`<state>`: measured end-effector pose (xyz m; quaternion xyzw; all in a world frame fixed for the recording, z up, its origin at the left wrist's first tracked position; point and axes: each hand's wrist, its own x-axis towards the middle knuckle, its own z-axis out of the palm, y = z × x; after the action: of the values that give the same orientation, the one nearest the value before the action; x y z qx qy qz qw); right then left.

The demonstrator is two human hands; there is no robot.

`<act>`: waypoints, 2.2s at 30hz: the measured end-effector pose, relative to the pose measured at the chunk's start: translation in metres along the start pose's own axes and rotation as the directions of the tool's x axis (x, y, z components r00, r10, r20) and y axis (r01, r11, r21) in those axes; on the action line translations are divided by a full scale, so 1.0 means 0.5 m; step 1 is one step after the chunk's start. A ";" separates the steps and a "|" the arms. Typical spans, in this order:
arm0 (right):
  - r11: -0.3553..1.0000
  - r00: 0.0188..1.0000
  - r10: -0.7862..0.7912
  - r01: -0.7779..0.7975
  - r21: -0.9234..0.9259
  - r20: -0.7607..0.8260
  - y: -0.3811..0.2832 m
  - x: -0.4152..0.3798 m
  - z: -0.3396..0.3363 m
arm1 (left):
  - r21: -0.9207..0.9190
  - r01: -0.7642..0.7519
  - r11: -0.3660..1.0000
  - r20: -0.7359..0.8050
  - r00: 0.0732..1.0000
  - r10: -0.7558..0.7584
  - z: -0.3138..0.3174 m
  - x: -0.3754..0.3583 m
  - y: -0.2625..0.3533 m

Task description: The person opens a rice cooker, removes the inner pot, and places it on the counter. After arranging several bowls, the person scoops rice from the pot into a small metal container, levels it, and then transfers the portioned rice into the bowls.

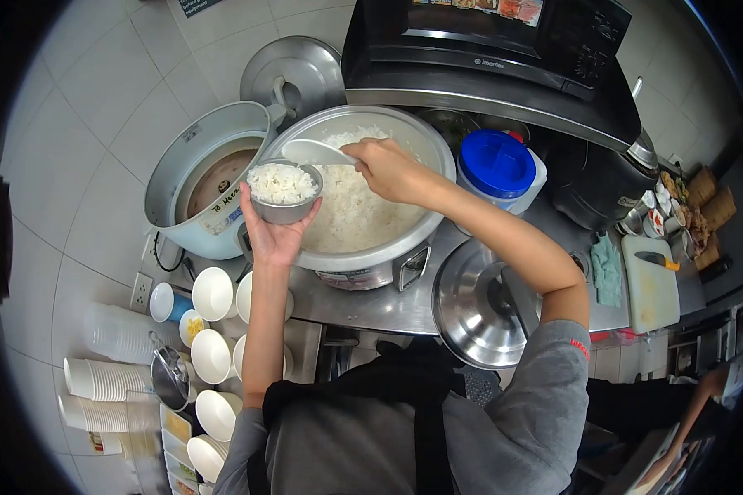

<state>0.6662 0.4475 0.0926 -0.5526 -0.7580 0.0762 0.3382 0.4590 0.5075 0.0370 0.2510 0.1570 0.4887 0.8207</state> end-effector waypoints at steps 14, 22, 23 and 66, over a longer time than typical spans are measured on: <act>0.913 0.981 0.189 -0.163 -0.374 0.034 0.059 0.012 -0.033 | -0.069 0.051 0.996 0.042 0.998 -0.048 -0.012 -0.013 0.014; 0.803 0.947 0.188 0.004 -0.597 0.260 0.190 -0.041 0.066 | -0.069 0.108 0.992 0.074 0.992 -0.103 0.000 -0.025 0.009; 0.831 0.927 0.198 0.013 -0.556 0.319 0.188 -0.043 0.066 | -0.072 0.119 0.990 0.088 0.990 -0.113 -0.001 -0.025 0.008; 0.951 0.982 0.184 -0.189 0.246 0.044 0.031 0.030 0.078 | 0.142 0.014 0.990 -0.004 1.000 -0.014 -0.018 -0.021 0.068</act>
<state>0.6525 0.4768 0.0619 -0.5738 -0.6904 0.2082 0.3883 0.4250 0.5140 0.0489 0.3069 0.1944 0.4709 0.8039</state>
